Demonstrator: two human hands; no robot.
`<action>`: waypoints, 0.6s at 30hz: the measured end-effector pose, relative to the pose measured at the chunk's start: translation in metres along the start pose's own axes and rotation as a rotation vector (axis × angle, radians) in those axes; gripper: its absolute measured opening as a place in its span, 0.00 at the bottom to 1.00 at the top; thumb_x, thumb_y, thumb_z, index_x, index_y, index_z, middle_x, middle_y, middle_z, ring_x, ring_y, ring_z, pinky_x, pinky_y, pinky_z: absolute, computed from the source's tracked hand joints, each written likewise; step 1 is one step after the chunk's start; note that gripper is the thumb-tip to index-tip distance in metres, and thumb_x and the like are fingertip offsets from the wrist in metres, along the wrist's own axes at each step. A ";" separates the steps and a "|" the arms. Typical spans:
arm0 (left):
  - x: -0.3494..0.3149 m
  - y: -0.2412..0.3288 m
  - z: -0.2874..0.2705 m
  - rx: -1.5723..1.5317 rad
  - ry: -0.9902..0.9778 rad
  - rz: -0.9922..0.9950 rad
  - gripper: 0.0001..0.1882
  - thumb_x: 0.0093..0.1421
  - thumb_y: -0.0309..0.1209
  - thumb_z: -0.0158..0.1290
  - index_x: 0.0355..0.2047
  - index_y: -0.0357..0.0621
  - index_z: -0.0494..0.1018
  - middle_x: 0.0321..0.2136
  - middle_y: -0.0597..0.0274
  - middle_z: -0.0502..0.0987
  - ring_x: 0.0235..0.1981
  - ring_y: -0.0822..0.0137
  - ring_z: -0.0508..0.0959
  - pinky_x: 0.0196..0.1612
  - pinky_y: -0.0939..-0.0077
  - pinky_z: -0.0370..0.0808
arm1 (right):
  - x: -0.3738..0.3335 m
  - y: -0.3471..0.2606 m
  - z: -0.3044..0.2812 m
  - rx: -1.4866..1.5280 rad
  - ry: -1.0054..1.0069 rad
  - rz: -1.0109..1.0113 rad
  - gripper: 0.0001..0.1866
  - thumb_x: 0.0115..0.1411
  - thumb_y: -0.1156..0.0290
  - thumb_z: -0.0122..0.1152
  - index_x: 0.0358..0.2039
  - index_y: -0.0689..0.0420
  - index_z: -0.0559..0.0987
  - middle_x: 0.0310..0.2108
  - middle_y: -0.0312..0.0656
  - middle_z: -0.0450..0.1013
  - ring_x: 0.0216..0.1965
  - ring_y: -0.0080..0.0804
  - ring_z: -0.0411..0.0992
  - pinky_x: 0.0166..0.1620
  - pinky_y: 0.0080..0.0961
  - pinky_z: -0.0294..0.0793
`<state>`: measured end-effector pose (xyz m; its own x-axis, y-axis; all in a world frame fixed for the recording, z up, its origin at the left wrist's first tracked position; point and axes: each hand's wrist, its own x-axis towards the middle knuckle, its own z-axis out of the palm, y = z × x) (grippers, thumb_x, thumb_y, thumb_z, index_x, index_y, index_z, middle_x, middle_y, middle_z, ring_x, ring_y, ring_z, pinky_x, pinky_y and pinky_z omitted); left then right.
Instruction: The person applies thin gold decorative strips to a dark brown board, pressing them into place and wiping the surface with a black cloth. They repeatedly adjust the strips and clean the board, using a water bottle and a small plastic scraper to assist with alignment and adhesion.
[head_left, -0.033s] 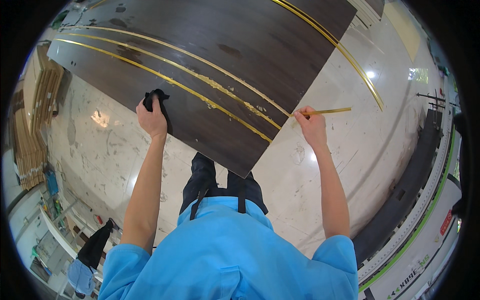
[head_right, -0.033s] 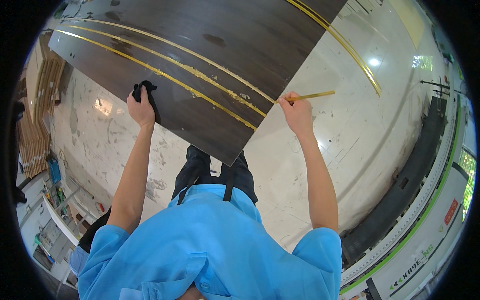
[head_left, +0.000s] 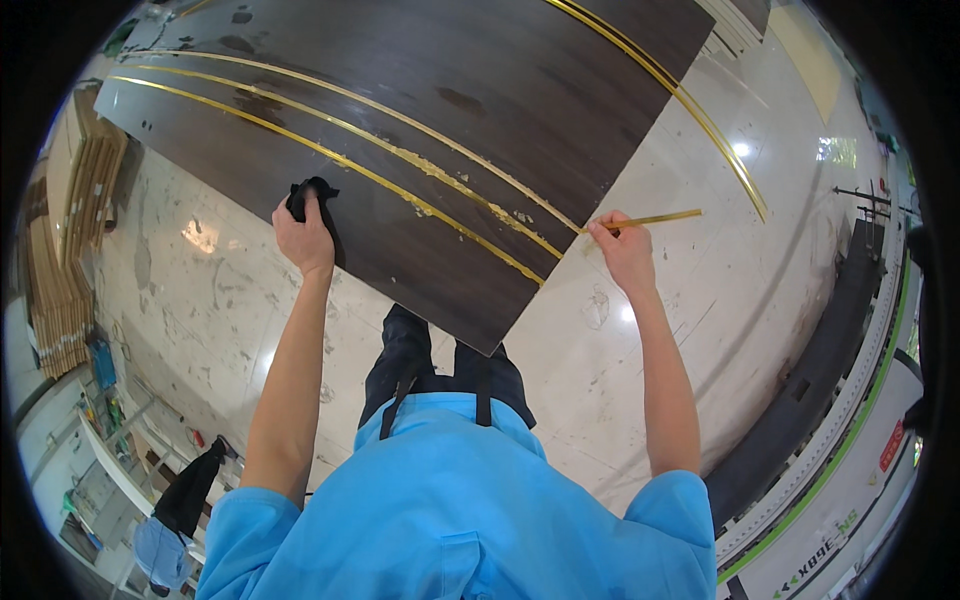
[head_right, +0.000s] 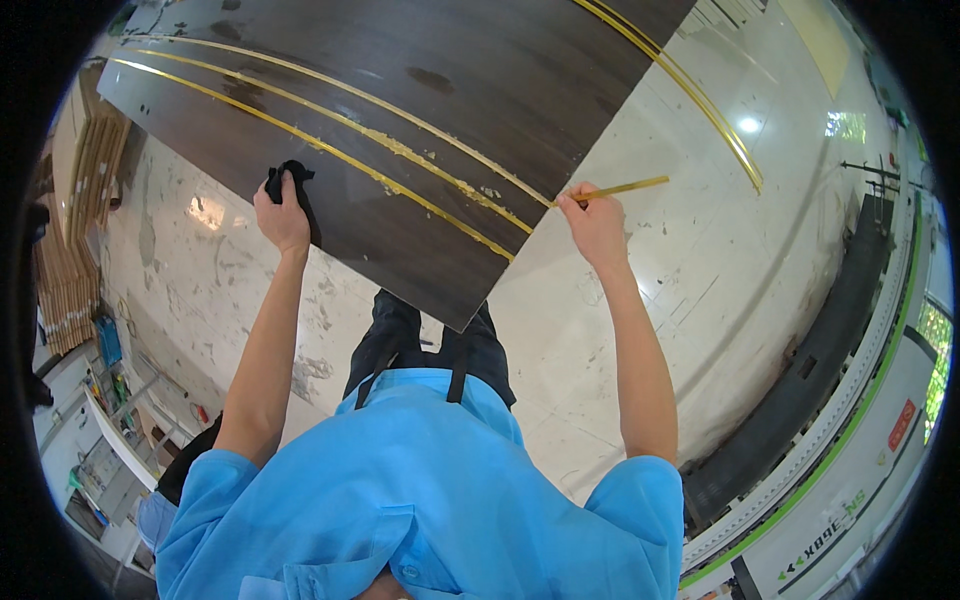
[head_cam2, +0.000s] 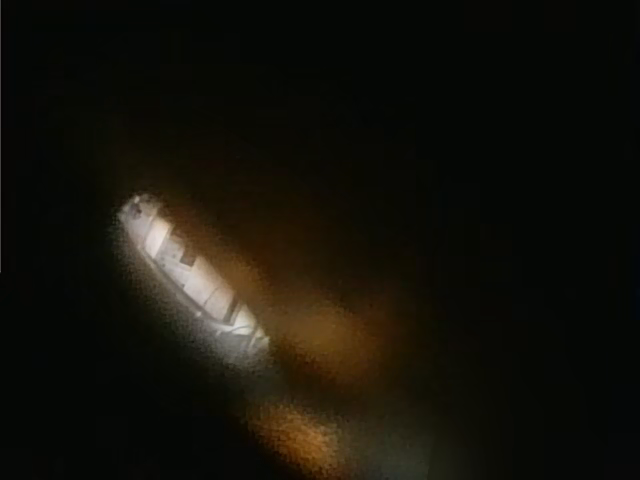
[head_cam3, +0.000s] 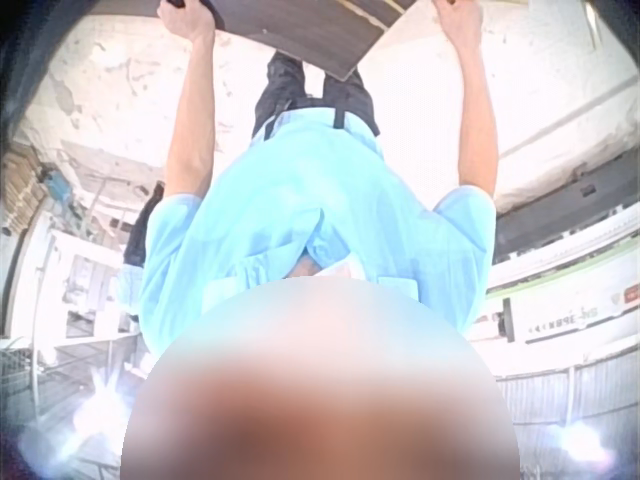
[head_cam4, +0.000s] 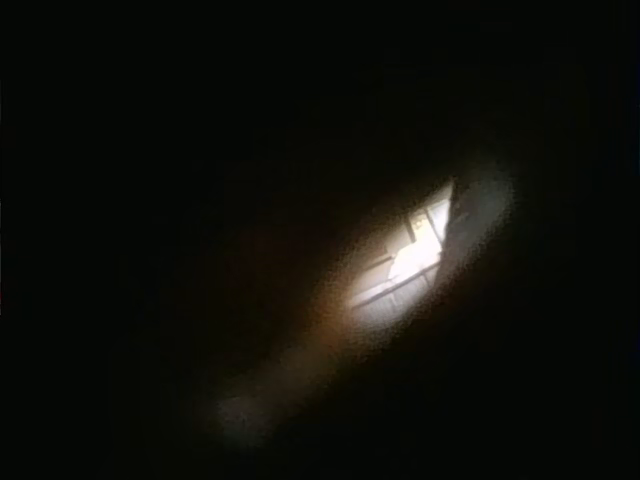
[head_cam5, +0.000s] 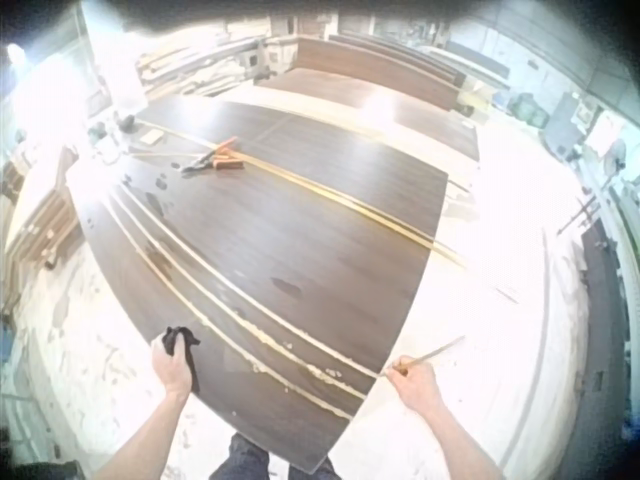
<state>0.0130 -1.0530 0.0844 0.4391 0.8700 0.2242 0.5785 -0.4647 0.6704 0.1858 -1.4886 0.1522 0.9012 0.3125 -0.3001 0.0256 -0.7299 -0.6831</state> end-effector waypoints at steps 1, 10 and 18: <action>0.000 0.000 0.000 0.011 0.002 -0.004 0.21 0.70 0.46 0.62 0.48 0.38 0.81 0.44 0.52 0.80 0.47 0.49 0.81 0.53 0.60 0.75 | 0.005 -0.003 -0.003 -0.041 -0.034 0.013 0.13 0.66 0.65 0.65 0.33 0.63 0.82 0.25 0.49 0.79 0.29 0.44 0.77 0.38 0.38 0.73; -0.001 -0.003 0.004 0.016 0.040 0.027 0.20 0.69 0.45 0.63 0.48 0.38 0.80 0.43 0.51 0.80 0.46 0.48 0.81 0.52 0.58 0.76 | 0.034 -0.020 -0.003 -0.187 -0.219 -0.020 0.14 0.64 0.64 0.65 0.32 0.65 0.83 0.25 0.52 0.79 0.29 0.47 0.79 0.36 0.41 0.75; -0.017 0.027 -0.022 -0.429 -0.245 -0.262 0.24 0.69 0.37 0.65 0.54 0.29 0.76 0.41 0.53 0.80 0.34 0.69 0.81 0.34 0.72 0.79 | 0.009 -0.065 0.005 0.739 0.001 0.117 0.08 0.69 0.67 0.68 0.40 0.58 0.86 0.26 0.30 0.74 0.23 0.15 0.65 0.26 0.16 0.62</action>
<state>0.0057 -1.0769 0.1142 0.4950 0.8597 -0.1256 0.3811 -0.0849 0.9207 0.1907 -1.4356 0.1906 0.8807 0.2570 -0.3979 -0.3675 -0.1593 -0.9163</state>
